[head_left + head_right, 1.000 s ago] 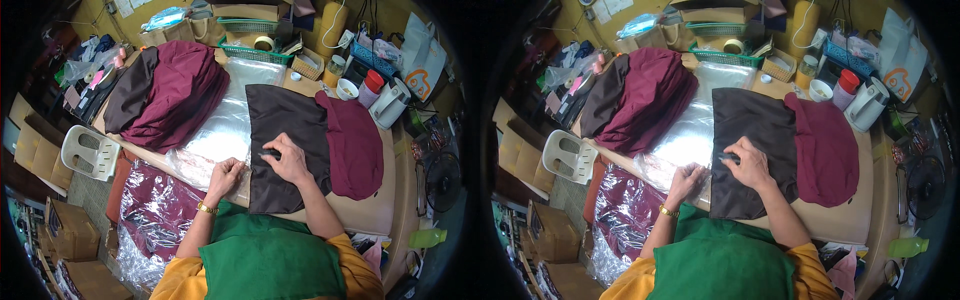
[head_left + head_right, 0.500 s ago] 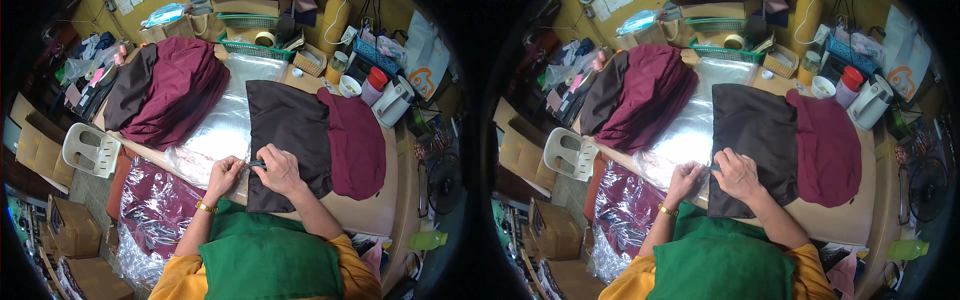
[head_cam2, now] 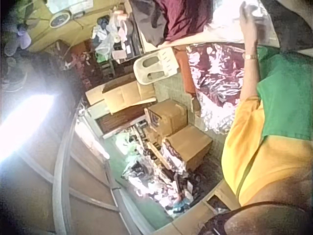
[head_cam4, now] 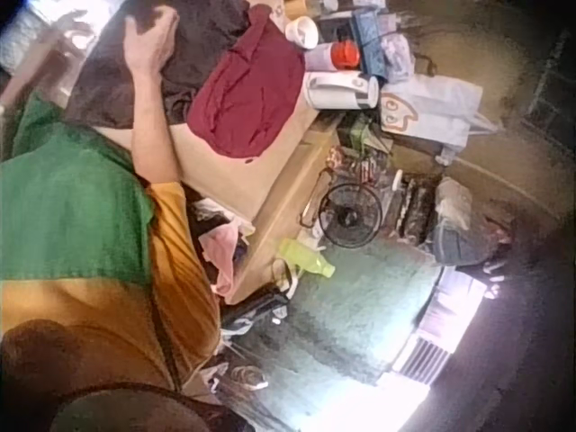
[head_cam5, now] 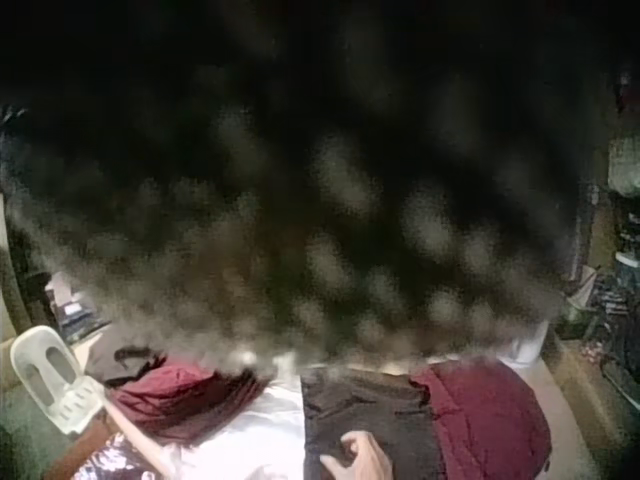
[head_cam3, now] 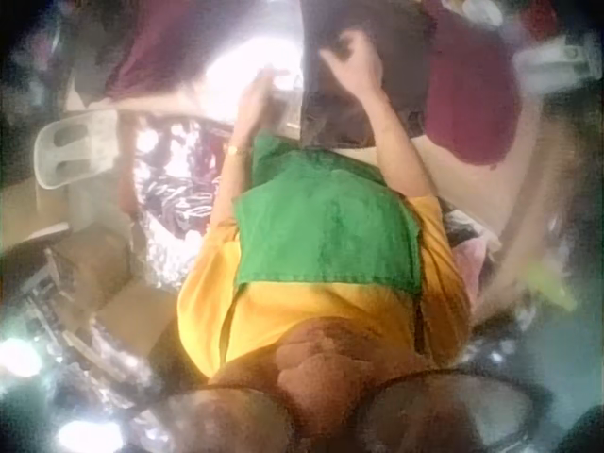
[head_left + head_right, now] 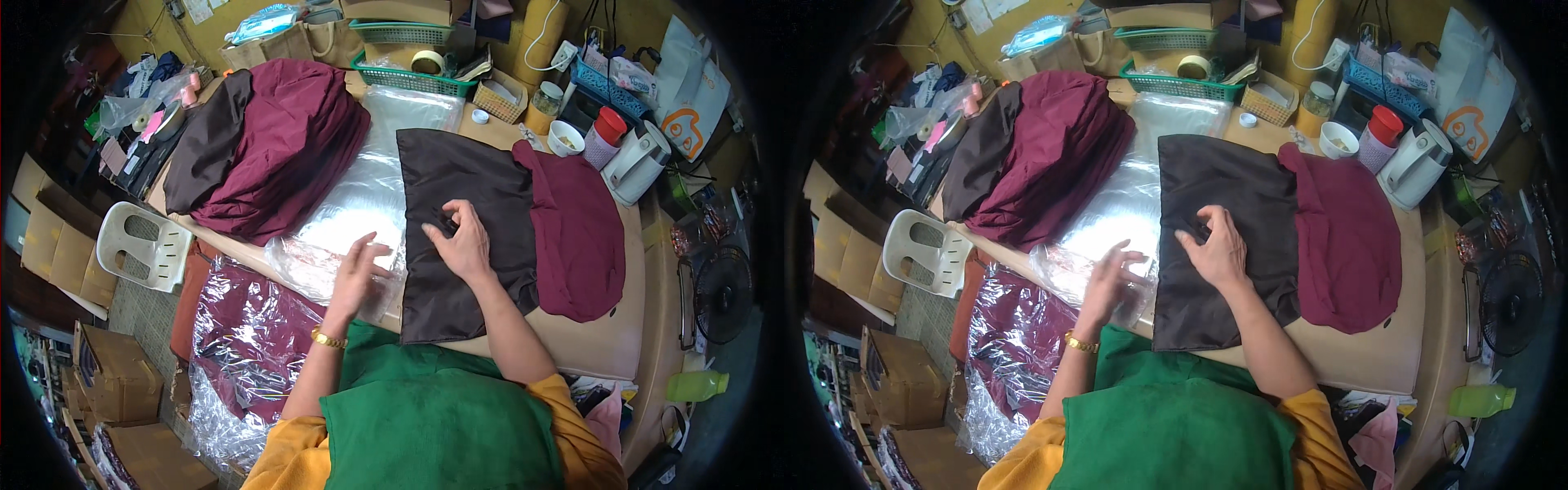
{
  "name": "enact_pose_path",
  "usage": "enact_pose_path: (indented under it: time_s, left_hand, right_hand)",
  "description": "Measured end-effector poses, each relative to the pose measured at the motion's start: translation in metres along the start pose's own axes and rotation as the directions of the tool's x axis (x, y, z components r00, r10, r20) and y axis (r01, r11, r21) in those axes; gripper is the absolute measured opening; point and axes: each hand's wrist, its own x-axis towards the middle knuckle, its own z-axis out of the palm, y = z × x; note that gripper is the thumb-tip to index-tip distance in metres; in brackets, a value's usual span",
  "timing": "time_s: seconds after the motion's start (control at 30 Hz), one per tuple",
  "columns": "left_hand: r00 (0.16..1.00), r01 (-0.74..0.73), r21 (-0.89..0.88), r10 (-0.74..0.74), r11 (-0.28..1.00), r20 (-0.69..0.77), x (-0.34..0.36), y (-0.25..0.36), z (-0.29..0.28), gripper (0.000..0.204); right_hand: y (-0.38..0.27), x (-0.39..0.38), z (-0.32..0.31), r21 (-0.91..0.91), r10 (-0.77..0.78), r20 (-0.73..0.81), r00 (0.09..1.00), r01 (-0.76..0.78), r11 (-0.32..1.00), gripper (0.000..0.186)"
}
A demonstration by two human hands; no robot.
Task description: The person arranges fabric pieces on a table, trims loose threads from the fabric using thread snips, and turns and folds the items.
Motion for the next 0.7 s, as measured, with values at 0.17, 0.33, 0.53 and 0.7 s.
enact_pose_path:
  time_s: [0.17, 0.33, 0.53, 0.7]
  left_hand:
    - [0.982, -0.172, 0.630, 0.085, 0.757, 0.167, -0.002, 0.004, 0.024, 0.026]
    - [0.992, -0.023, 0.401, -0.029, 0.916, 0.123, -0.009, 0.014, 0.002, 0.020]
    - [0.999, -0.028, 0.169, 0.035, 0.985, -0.038, 0.003, 0.010, 0.028, 0.036]
    - [0.975, -0.096, 0.622, -0.054, 0.777, 0.218, 0.013, 0.024, 0.055, 0.037]
  right_hand:
    - [0.032, 0.011, 0.007, -0.015, 0.045, 0.028, 0.999, -0.044, 0.999, 0.031]
    - [0.044, 0.019, -0.003, -0.010, 0.099, -0.043, 0.994, -0.099, 0.995, 0.022]
    - [0.038, 0.020, -0.004, -0.027, 0.177, 0.037, 0.984, -0.176, 0.984, 0.025]
    - [0.052, 0.018, -0.004, 0.062, 0.134, -0.037, 0.990, -0.132, 0.989, 0.030]
